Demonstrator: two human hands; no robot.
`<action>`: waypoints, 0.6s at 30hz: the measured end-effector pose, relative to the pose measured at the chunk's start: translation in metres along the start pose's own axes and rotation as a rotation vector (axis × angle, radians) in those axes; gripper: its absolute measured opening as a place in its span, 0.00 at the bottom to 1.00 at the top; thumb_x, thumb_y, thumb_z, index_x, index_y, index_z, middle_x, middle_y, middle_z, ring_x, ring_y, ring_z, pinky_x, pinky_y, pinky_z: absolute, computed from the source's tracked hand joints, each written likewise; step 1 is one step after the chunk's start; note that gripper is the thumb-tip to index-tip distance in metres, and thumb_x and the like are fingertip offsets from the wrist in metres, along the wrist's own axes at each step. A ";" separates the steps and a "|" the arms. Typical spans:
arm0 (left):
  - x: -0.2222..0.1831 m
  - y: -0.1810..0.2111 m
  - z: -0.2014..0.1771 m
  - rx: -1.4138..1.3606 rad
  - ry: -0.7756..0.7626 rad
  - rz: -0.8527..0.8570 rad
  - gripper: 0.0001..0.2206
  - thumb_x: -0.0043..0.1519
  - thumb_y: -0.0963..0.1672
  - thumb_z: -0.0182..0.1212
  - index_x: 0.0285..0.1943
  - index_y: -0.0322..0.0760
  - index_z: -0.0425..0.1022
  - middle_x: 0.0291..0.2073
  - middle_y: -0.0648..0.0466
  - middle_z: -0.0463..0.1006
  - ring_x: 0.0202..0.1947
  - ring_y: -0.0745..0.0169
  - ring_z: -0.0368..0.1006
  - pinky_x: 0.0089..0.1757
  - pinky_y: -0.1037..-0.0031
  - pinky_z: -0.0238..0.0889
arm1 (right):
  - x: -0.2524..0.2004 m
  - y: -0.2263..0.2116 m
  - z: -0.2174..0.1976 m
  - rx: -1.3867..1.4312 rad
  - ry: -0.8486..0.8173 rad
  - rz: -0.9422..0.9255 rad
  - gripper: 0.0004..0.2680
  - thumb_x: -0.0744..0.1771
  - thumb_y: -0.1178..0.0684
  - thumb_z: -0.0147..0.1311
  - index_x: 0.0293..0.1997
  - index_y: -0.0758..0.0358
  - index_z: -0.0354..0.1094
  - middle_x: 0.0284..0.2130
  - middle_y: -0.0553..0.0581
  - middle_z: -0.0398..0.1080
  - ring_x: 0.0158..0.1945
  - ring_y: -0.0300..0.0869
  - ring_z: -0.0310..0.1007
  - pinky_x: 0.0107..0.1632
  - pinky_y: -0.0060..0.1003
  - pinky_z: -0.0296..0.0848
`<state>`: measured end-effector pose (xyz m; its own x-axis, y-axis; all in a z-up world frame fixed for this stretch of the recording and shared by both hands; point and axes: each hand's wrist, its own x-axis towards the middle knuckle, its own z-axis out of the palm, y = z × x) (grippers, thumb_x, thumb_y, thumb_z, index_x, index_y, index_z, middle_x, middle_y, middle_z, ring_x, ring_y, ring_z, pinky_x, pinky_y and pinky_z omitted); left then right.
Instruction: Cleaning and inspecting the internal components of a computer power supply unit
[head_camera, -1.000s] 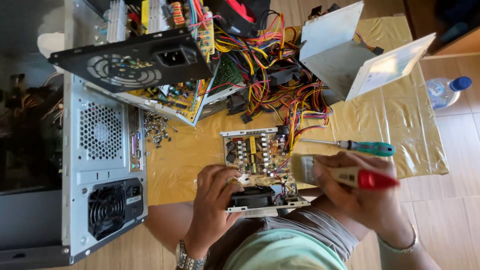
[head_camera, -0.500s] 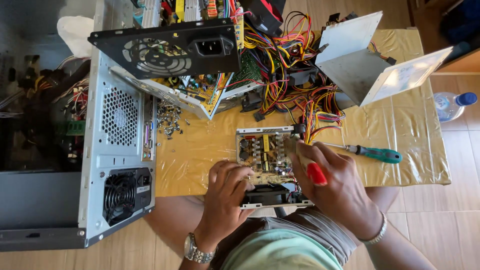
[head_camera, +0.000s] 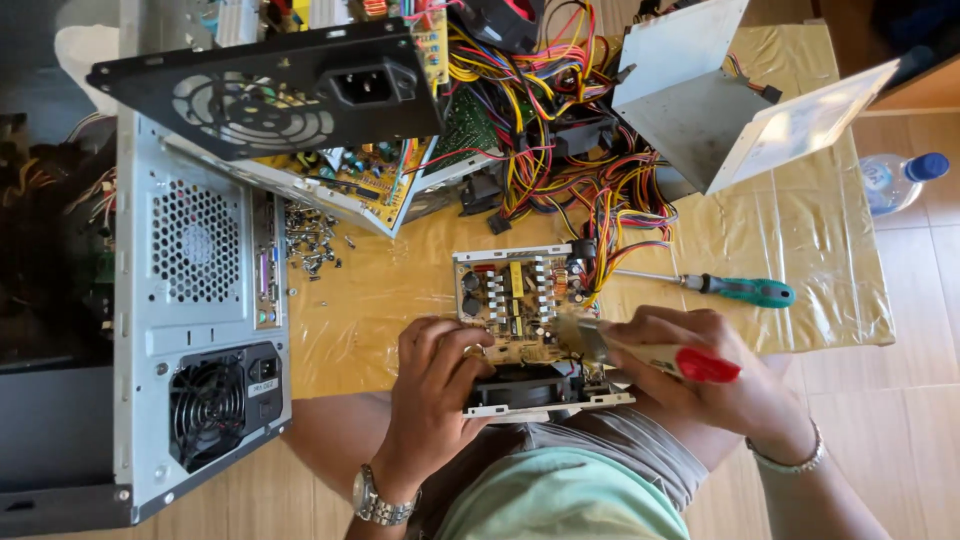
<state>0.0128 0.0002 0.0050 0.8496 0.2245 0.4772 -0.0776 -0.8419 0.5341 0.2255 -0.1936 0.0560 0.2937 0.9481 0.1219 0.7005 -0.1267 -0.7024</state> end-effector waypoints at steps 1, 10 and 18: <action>-0.002 0.000 0.002 -0.003 -0.008 0.005 0.19 0.67 0.54 0.50 0.36 0.35 0.67 0.49 0.49 0.74 0.48 0.47 0.66 0.52 0.53 0.56 | -0.004 0.001 -0.005 0.003 0.007 0.007 0.08 0.67 0.52 0.57 0.47 0.61 0.75 0.25 0.49 0.69 0.23 0.38 0.70 0.28 0.34 0.65; -0.008 -0.001 0.003 -0.014 -0.036 -0.033 0.17 0.51 0.47 0.72 0.38 0.35 0.68 0.51 0.49 0.74 0.51 0.46 0.65 0.53 0.52 0.56 | 0.011 -0.007 -0.015 -0.199 -0.057 -0.054 0.05 0.63 0.55 0.56 0.26 0.56 0.63 0.18 0.51 0.67 0.17 0.48 0.62 0.24 0.42 0.58; -0.011 -0.004 0.006 -0.005 -0.027 -0.019 0.24 0.44 0.48 0.79 0.40 0.35 0.68 0.52 0.47 0.75 0.51 0.44 0.66 0.54 0.49 0.56 | 0.021 -0.022 -0.016 -0.040 0.028 -0.210 0.05 0.67 0.55 0.55 0.44 0.62 0.68 0.22 0.51 0.64 0.20 0.43 0.63 0.26 0.38 0.60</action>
<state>0.0070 -0.0016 -0.0063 0.8647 0.2266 0.4482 -0.0640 -0.8354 0.5459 0.2265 -0.1752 0.0852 0.1558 0.9466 0.2824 0.7734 0.0609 -0.6310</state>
